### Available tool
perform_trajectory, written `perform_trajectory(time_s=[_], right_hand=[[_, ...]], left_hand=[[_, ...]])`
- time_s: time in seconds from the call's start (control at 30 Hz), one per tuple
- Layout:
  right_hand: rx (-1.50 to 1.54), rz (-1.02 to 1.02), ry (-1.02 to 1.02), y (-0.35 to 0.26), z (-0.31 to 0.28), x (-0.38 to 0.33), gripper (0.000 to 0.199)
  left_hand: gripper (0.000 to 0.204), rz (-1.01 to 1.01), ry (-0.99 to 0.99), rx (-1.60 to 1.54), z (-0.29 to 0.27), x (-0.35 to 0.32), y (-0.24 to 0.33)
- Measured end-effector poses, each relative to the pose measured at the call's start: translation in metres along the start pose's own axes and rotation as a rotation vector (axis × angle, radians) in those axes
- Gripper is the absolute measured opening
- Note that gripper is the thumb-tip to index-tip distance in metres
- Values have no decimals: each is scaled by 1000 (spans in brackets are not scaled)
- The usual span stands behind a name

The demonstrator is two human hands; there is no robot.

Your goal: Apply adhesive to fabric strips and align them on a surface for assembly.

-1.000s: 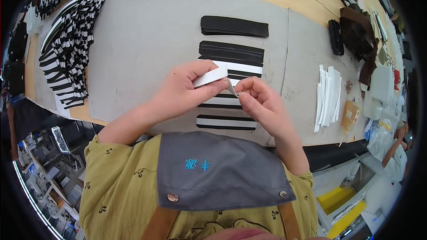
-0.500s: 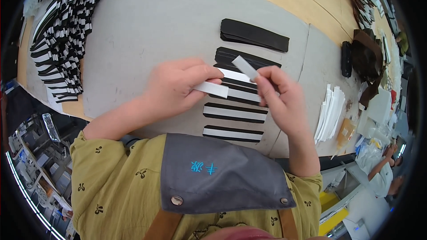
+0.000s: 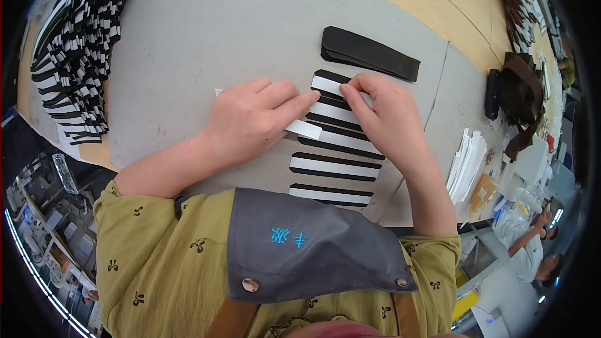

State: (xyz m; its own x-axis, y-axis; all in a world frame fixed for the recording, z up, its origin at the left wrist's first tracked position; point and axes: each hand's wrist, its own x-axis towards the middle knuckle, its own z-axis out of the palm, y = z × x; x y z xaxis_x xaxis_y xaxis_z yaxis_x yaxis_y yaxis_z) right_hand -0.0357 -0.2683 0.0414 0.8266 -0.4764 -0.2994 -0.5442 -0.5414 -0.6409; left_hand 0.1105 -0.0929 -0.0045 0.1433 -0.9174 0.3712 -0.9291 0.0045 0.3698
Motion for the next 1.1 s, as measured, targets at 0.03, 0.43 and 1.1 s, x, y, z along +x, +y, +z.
perform_trajectory(time_s=[0.03, 0.43, 1.1], right_hand=[[-8, -11, 13, 0, 1, 1, 24], [-57, -19, 46, 1, 5, 1, 23], [-51, 137, 141, 37, -22, -27, 27]], left_hand=[[32, -6, 0, -8, 0, 0, 0], [37, -68, 3, -102, -2, 3, 1], [51, -52, -33, -53, 1, 5, -3]])
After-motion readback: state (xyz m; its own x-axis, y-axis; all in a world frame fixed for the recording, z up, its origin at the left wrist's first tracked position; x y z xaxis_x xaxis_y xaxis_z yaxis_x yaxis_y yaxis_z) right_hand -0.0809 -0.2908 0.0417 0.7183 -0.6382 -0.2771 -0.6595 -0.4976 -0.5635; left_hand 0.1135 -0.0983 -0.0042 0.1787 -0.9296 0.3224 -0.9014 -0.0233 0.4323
